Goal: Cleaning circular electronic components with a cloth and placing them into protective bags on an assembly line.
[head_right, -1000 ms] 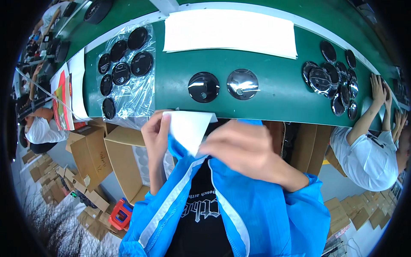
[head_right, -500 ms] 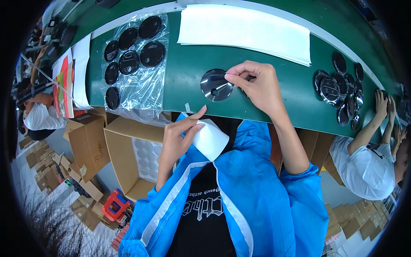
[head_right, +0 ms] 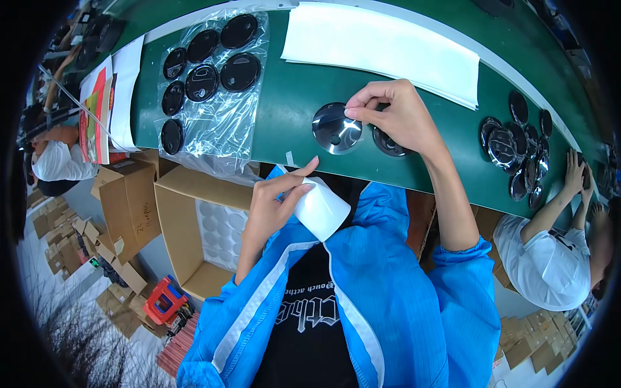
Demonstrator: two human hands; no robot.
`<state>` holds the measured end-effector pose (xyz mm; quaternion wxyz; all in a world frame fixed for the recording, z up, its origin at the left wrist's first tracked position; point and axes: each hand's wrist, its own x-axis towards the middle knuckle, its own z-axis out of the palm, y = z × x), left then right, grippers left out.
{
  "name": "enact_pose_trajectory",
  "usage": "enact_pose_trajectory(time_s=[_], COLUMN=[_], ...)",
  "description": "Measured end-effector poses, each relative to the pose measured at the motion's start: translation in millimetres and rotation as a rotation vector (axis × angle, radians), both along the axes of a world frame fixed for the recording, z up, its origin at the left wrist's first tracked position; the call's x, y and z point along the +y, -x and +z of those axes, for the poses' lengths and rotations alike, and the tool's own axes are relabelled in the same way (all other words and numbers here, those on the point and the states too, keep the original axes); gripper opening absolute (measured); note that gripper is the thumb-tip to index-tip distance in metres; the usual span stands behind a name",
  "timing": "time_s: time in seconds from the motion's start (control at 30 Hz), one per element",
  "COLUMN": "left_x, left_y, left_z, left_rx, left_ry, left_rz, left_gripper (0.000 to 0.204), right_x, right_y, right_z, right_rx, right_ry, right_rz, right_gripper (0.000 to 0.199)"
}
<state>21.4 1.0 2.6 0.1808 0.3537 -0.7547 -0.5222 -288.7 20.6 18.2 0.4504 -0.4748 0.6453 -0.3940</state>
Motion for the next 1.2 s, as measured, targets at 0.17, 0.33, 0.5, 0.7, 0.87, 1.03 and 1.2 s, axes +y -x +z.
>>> enact_pose_trajectory(time_s=[0.17, 0.33, 0.5, 0.7, 0.87, 1.03, 1.2], left_x=[0.4, 0.6, 1.5, 3.0, 4.3, 5.4, 10.6], left_y=[-0.1, 1.1, 0.6, -1.0, -3.6, -4.7, -41.2], left_z=[-1.5, -1.5, -4.0, -2.3, -2.3, 10.5, 13.2], left_rx=[0.021, 0.025, 0.023, 0.029, 0.096, 0.220, 0.019], left_ry=[-0.002, -0.002, 0.000, -0.026, -0.054, 0.196, -0.179], left_rz=[0.010, 0.012, 0.016, 0.022, 0.040, 0.158, 0.214], left_gripper=[0.018, 0.018, 0.018, 0.017, 0.014, 0.017, 0.019], right_x=[-2.5, -2.5, -1.6, 35.8, 75.8, 51.6, 25.6], right_y=[-0.2, -1.4, -3.0, -25.0, -15.5, -41.2, -68.2], right_z=[-1.2, -2.8, 2.8, 51.1, 40.1, 41.0, 11.6], right_rx=[0.013, 0.036, 0.116, 0.360, 0.974, 0.823, 0.936], right_ry=[0.000, 0.004, 0.017, 0.036, 0.163, 0.258, 0.370], right_rz=[0.002, -0.003, 0.006, -0.091, 0.007, 0.032, 0.148], right_gripper=[0.008, 0.008, 0.011, 0.037, 0.068, 0.072, 0.070])
